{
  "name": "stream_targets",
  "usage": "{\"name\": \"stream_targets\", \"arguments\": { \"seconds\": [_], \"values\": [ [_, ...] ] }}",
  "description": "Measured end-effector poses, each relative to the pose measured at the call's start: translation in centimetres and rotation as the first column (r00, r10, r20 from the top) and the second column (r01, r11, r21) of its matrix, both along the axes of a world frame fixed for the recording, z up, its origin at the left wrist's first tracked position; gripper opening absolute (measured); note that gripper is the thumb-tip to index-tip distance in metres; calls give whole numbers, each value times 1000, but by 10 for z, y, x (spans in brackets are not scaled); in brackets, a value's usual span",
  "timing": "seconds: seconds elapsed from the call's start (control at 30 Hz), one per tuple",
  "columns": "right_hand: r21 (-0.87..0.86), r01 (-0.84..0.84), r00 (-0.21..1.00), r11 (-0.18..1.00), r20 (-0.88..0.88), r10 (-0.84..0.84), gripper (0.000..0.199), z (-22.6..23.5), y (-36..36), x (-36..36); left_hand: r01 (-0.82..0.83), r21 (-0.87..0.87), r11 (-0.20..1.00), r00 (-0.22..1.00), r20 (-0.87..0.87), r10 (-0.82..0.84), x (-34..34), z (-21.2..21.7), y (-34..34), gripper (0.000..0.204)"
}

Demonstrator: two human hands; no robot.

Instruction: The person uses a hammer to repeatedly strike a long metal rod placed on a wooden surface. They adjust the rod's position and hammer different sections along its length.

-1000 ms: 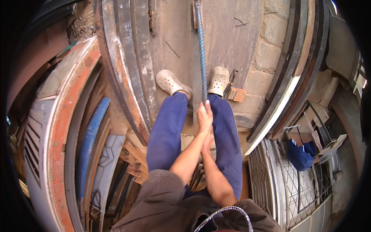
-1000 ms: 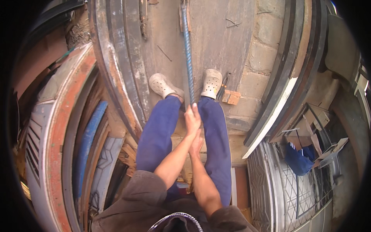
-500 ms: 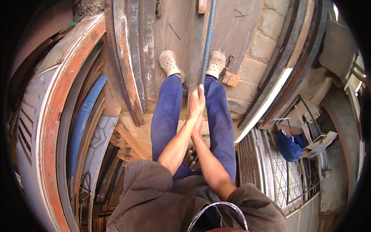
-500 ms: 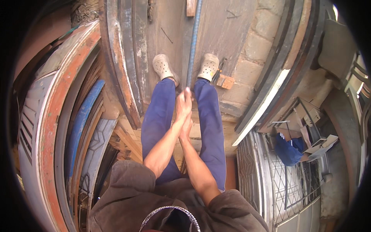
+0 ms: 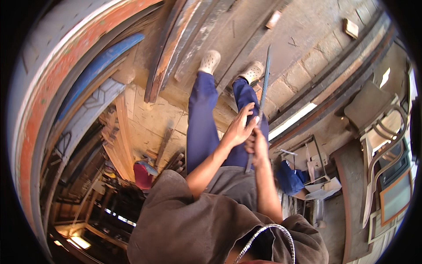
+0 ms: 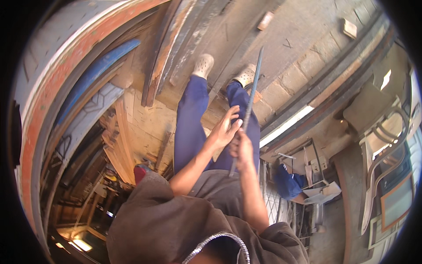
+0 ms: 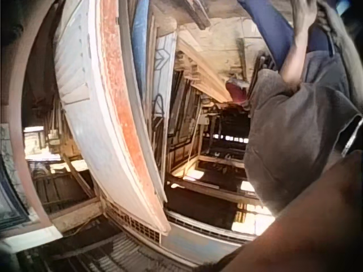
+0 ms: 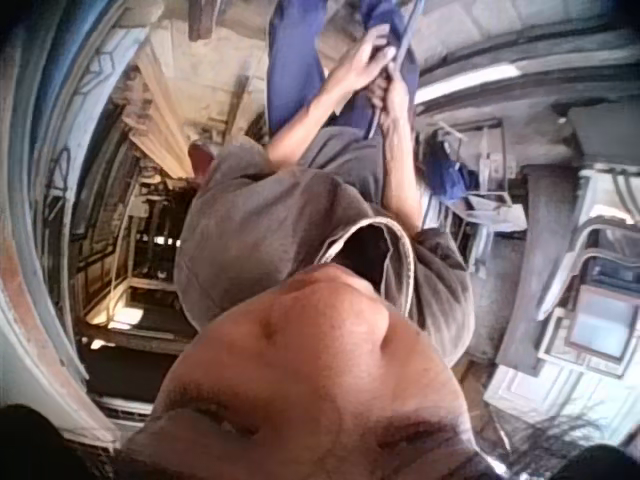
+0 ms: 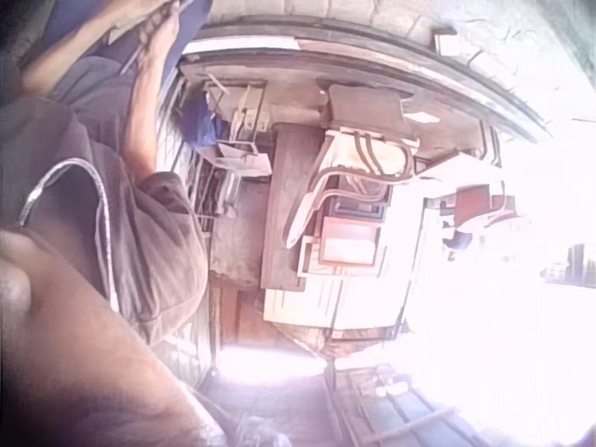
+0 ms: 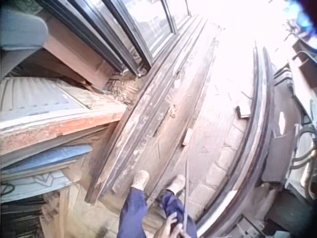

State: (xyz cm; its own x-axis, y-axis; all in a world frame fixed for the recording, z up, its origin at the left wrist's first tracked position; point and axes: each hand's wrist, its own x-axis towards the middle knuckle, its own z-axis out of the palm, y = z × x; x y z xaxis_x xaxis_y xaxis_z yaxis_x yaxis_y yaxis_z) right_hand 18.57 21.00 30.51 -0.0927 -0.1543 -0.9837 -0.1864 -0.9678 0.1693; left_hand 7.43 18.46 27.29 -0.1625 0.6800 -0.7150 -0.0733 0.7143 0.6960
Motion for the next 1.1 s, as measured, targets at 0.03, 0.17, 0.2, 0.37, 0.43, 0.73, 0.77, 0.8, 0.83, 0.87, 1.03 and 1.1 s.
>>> {"name": "stream_targets", "arguments": {
  "seconds": [0.03,0.17,0.2,0.37,0.43,0.73,0.77,0.8,0.83,0.87,1.03,1.1],
  "values": [
    [-55,49,999,997,-12,-50,25,-5,7,12,-32,-8,999,998,-59,32,-8,20,-2,59],
    [-179,6,992,984,-119,-28,24,-39,0,55,-306,124,944,950,-29,311,-42,105,-25,48],
    [-122,-142,989,982,-68,134,24,-38,-8,59,-349,122,929,935,-28,354,-44,113,-43,47],
    [30,-608,793,793,62,606,25,-12,-21,66,-526,-75,847,850,-92,519,-25,105,-152,36],
    [32,-653,757,757,37,652,25,-9,-14,74,-636,-90,767,772,-97,629,-3,87,-198,34],
    [129,-914,401,384,144,905,25,28,-18,83,-767,-205,608,623,-13,782,78,102,-271,38],
    [147,-927,365,344,154,918,29,34,-25,87,-784,-206,586,602,-19,799,87,103,-285,38],
    [158,-963,245,217,194,950,31,42,-35,91,-796,-214,567,587,-45,808,96,105,-299,36],
    [165,-983,122,84,238,964,32,50,-45,96,-808,-221,546,571,-69,818,105,106,-316,34],
    [179,-982,-5,-58,283,959,34,56,-52,96,-827,-219,518,547,-98,831,114,102,-334,33],
    [307,-607,-560,-733,490,668,39,102,-43,114,-924,-82,373,382,-225,896,141,73,-384,34],
    [332,-496,-645,-802,477,597,35,113,-41,98,-898,-134,419,440,-268,857,138,53,-390,47]
  ]
}}
